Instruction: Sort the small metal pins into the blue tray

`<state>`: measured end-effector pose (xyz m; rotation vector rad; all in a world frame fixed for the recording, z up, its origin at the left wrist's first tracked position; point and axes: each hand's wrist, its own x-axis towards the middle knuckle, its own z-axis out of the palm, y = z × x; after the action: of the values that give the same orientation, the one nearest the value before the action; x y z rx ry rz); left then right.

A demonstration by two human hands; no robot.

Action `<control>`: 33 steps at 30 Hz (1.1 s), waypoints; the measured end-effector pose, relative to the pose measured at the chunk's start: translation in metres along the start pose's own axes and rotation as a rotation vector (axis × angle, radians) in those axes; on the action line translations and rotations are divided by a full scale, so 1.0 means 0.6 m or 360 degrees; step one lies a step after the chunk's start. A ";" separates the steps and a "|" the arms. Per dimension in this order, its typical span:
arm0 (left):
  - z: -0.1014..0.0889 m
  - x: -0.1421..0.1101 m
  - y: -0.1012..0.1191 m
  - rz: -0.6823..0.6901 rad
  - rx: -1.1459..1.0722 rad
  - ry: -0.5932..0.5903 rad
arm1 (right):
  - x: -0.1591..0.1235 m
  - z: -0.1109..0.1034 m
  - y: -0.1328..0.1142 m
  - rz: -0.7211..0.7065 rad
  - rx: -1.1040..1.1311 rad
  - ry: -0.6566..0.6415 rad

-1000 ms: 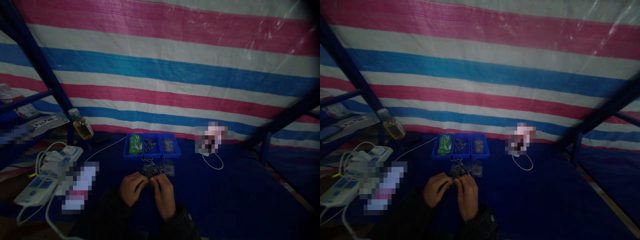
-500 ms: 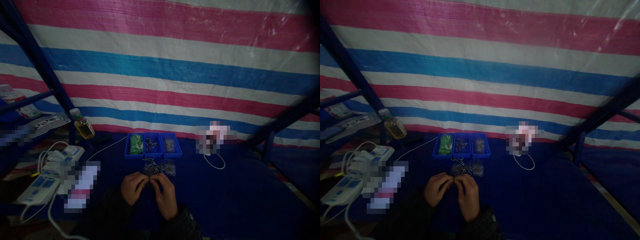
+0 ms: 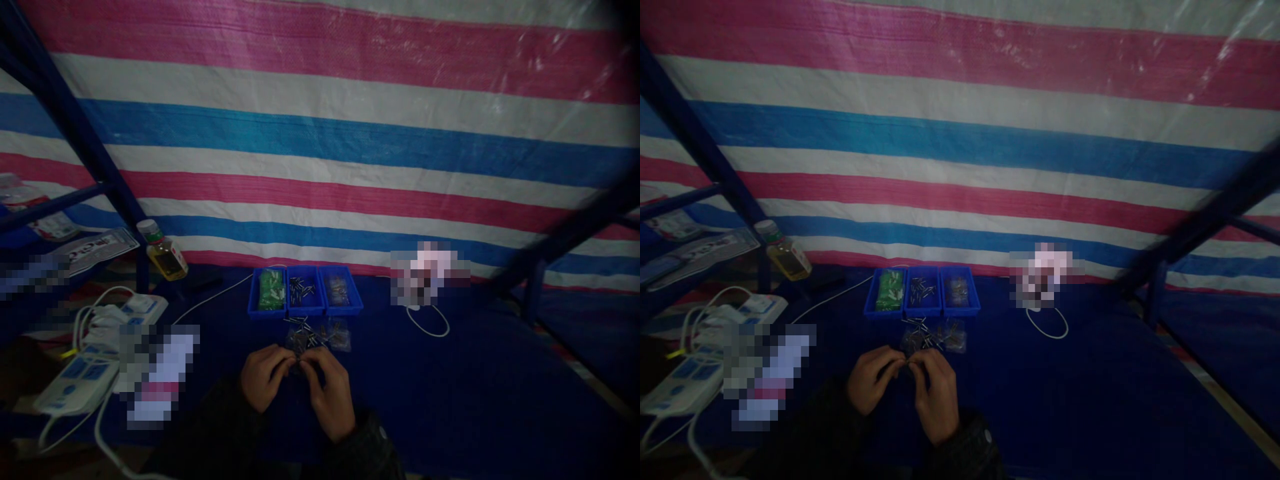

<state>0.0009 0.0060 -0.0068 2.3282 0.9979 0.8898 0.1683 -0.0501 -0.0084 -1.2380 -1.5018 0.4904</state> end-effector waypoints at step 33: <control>0.001 -0.004 0.000 0.0083 0.0046 0.0156 | -0.008 0.005 0.023 0.0035 -0.0033 0.0017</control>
<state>-0.0002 0.0041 -0.0080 2.3643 0.9993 1.0251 0.1713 -0.0480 -0.0230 -1.2724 -1.4888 0.4828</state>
